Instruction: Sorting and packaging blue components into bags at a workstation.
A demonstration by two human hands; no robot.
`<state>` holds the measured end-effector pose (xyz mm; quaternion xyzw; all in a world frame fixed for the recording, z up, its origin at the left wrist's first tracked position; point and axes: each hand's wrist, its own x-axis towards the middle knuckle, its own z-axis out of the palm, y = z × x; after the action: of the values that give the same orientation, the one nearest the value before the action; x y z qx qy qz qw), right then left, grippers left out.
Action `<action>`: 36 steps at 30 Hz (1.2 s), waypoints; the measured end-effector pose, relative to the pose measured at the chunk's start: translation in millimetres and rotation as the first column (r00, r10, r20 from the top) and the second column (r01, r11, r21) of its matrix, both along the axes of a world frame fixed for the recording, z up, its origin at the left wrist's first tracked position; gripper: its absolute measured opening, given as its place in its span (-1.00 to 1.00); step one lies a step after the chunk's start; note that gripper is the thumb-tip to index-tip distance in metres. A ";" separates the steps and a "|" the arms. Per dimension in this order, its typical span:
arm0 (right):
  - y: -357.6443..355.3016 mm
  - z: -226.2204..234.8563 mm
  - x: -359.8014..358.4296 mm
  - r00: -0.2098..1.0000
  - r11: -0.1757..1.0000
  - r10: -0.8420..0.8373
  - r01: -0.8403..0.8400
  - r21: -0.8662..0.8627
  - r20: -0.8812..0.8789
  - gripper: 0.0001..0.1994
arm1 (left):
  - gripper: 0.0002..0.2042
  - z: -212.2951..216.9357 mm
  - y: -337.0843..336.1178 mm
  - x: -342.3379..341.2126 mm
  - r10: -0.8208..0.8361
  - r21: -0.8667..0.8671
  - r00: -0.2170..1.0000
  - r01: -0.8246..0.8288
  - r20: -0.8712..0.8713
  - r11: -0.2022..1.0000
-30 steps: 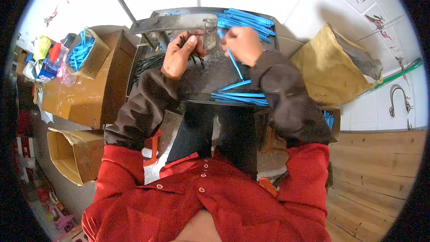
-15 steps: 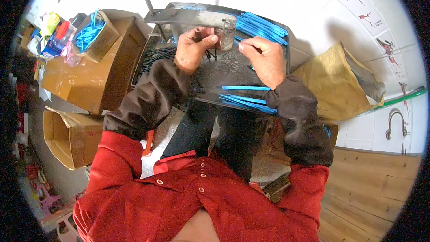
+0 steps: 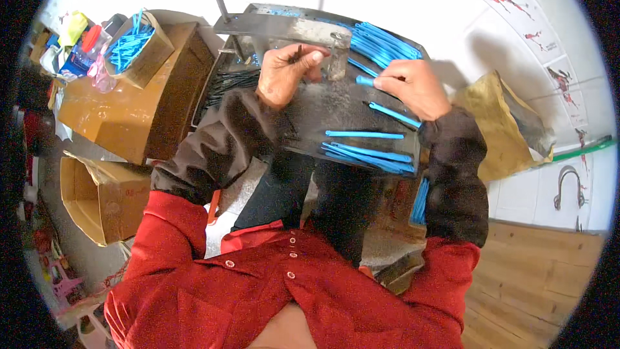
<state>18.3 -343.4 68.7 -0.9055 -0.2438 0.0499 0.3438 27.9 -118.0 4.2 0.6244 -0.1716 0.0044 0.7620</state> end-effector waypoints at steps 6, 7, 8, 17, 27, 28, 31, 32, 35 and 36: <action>-4.6 -79.7 46.0 0.851 0.884 0.030 0.222 -0.412 0.524 -0.83 | -0.83 -10.4 -9.7 -0.1 -0.210 -0.059 0.978 0.210 0.000 0.976; 1.0 -76.7 43.8 0.850 0.889 0.030 0.218 -0.402 0.527 -0.83 | -0.84 -11.8 -2.6 -2.1 -0.168 -0.093 0.985 0.166 -0.024 0.982; 5.9 -63.8 33.9 0.853 0.924 0.027 0.177 -0.339 0.521 -0.85 | -0.85 -12.2 3.1 -3.9 -0.123 -0.130 0.991 0.115 -0.048 0.985; 52.9 -13.4 -20.8 0.915 0.829 -0.226 0.361 0.427 -0.335 -0.89 | -0.87 -20.2 -2.3 13.4 -0.190 -0.108 0.981 0.192 0.034 0.975; 31.4 -13.7 3.2 0.996 0.965 -0.047 0.024 0.260 0.081 -0.89 | -0.81 -24.0 -1.2 23.4 -0.269 0.163 0.963 0.271 -0.035 0.949; 31.0 -10.5 -3.9 0.991 0.950 -0.107 0.127 0.284 -0.086 -0.89 | -0.81 -23.7 -2.5 21.4 -0.299 0.080 0.954 0.301 -0.032 0.950; 37.8 -12.3 -5.9 0.931 0.857 -0.091 0.254 0.448 -0.352 -0.89 | -0.80 -19.8 -3.2 19.5 -0.325 0.024 0.944 0.327 -0.058 0.945; 40.8 -17.3 -7.2 0.913 0.824 -0.093 0.295 0.485 -0.397 -0.89 | -0.79 -18.9 -2.3 19.2 -0.316 0.054 0.945 0.321 -0.088 0.946; 41.3 -16.5 -1.3 0.996 0.952 -0.087 0.077 0.298 0.018 -0.90 | -0.81 -17.8 -2.3 18.8 -0.330 0.072 0.942 0.334 -0.059 0.940; 38.7 -12.1 2.2 0.996 0.951 -0.088 0.078 0.298 0.020 -0.90 | -0.81 -17.7 -4.0 19.0 -0.346 0.067 0.936 0.349 -0.060 0.935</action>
<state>20.5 -304.7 56.6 -0.8537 -0.2159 -0.0167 0.4736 47.0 -122.0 -13.5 0.6129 -0.2615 -0.1516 0.7301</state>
